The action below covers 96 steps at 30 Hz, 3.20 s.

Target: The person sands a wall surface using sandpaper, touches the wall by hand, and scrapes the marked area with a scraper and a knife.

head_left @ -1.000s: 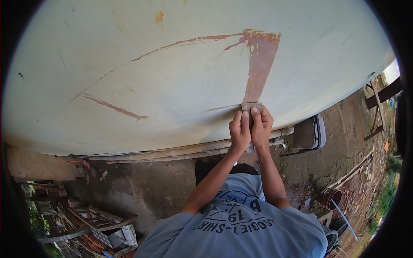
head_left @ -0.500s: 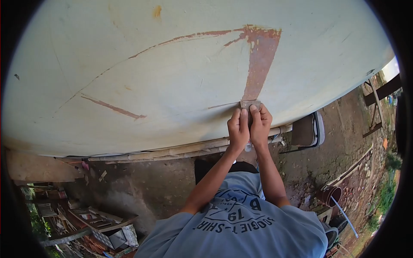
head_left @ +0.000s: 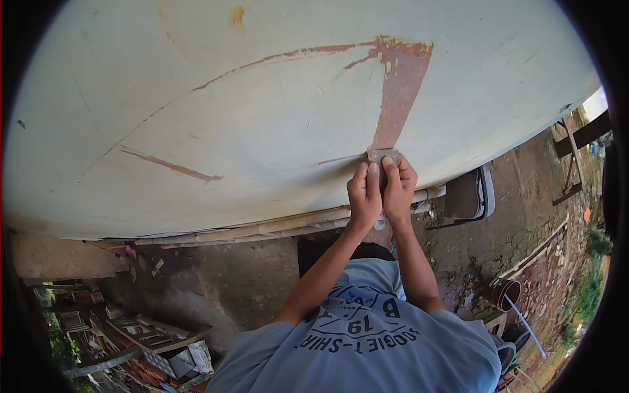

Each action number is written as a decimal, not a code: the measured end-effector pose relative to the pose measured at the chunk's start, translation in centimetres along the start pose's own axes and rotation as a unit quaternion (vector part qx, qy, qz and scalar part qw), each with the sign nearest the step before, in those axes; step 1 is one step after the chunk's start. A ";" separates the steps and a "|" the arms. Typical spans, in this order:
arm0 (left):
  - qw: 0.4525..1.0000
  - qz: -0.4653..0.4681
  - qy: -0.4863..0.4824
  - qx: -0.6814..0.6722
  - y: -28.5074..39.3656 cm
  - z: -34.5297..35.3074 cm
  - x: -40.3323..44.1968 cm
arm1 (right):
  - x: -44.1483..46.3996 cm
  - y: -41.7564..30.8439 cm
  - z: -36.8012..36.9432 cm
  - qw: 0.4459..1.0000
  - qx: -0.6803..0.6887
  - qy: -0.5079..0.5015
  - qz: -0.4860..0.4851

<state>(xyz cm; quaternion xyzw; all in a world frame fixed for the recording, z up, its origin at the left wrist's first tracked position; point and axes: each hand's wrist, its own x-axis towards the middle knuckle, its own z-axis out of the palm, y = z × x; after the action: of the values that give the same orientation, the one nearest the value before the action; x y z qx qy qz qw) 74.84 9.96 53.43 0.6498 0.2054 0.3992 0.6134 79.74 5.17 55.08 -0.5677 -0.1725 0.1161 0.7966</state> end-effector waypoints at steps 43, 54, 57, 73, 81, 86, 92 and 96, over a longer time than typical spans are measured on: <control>1.000 0.010 0.014 0.000 -0.3 0.5 -0.1 | 0.6 -0.3 -0.4 1.000 0.003 -0.023 0.010; 0.999 0.031 0.024 0.000 -0.5 0.8 0.2 | 1.0 -0.3 -0.4 0.999 0.010 -0.023 0.023; 1.000 0.018 0.013 -0.022 2.1 0.7 0.6 | 0.0 -2.2 0.1 0.998 0.022 -0.019 0.047; 0.999 0.034 0.004 -0.005 4.1 0.7 1.2 | 0.3 -2.9 0.9 0.999 0.029 0.008 0.020; 0.999 0.040 -0.010 -0.017 5.0 0.5 1.7 | 0.9 -5.2 1.5 1.000 0.027 -0.004 -0.001; 1.000 0.020 0.008 -0.008 1.8 0.5 0.5 | 0.4 -2.4 1.1 1.000 0.009 0.026 0.011; 1.000 0.014 -0.006 -0.010 4.4 0.3 1.3 | 0.7 -4.5 1.2 1.000 0.016 -0.003 0.000; 0.999 0.051 0.002 -0.005 3.4 0.7 2.0 | 1.6 -4.2 1.5 1.000 0.028 0.003 -0.011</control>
<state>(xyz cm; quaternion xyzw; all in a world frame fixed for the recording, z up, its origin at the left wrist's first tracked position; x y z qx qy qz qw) 75.80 10.46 57.31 0.6555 0.1718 0.4323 0.5949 80.50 5.72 59.69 -0.5434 -0.1731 0.1111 0.8139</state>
